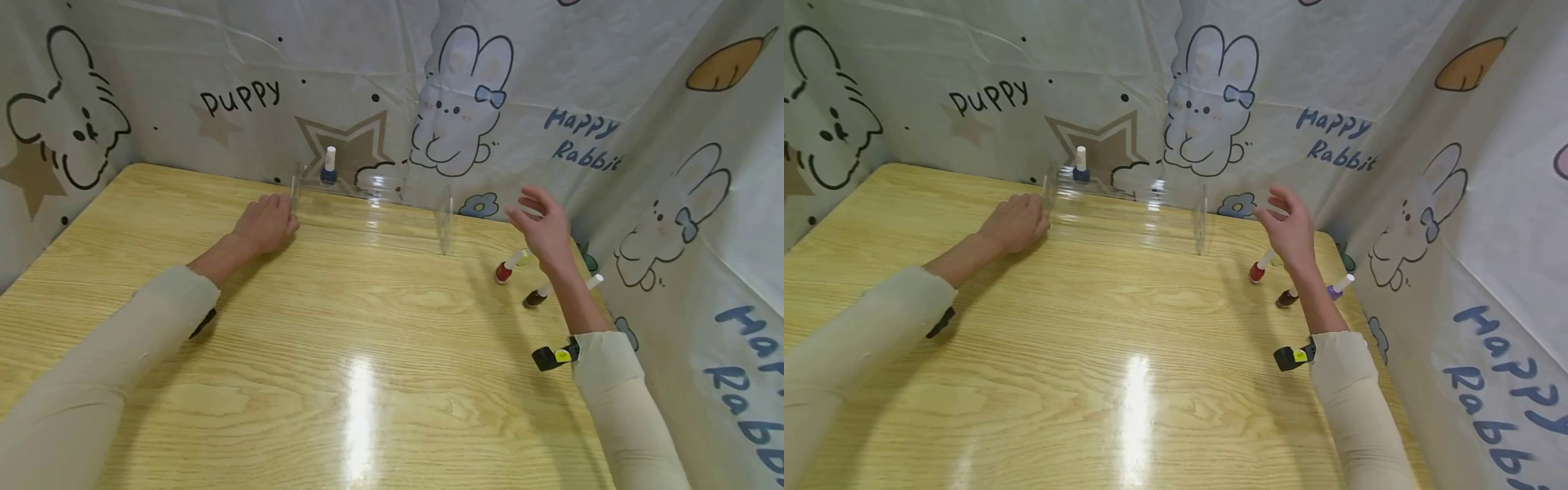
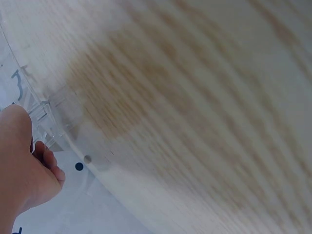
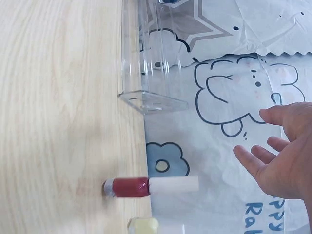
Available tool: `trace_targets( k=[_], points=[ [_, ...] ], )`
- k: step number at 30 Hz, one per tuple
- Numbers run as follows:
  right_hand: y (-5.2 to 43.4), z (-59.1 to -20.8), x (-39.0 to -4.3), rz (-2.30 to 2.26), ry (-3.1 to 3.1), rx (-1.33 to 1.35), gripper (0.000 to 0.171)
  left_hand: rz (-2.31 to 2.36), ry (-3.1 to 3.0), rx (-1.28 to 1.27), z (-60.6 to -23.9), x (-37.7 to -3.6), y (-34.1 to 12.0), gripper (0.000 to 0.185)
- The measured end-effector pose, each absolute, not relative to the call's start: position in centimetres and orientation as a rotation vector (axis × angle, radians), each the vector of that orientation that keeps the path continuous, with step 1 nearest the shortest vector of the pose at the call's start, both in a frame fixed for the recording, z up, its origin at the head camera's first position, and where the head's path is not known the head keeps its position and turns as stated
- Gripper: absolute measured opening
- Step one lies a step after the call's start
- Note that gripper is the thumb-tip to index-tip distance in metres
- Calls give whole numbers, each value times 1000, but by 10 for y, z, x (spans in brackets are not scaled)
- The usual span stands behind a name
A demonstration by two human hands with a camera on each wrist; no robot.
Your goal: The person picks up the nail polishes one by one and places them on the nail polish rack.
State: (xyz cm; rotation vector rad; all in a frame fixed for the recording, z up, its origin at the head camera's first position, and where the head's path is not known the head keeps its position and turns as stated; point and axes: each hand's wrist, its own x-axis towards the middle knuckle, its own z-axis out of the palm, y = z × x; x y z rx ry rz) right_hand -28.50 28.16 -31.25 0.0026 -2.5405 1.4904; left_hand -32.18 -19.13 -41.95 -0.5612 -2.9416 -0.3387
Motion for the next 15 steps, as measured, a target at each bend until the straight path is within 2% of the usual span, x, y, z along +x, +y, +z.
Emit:
trace_targets(
  k=[15],
  points=[
    [303,-337,-258,1402,-2598,-136,58,-364,-2913,-567,-419,-323,-191,21]
  ],
)
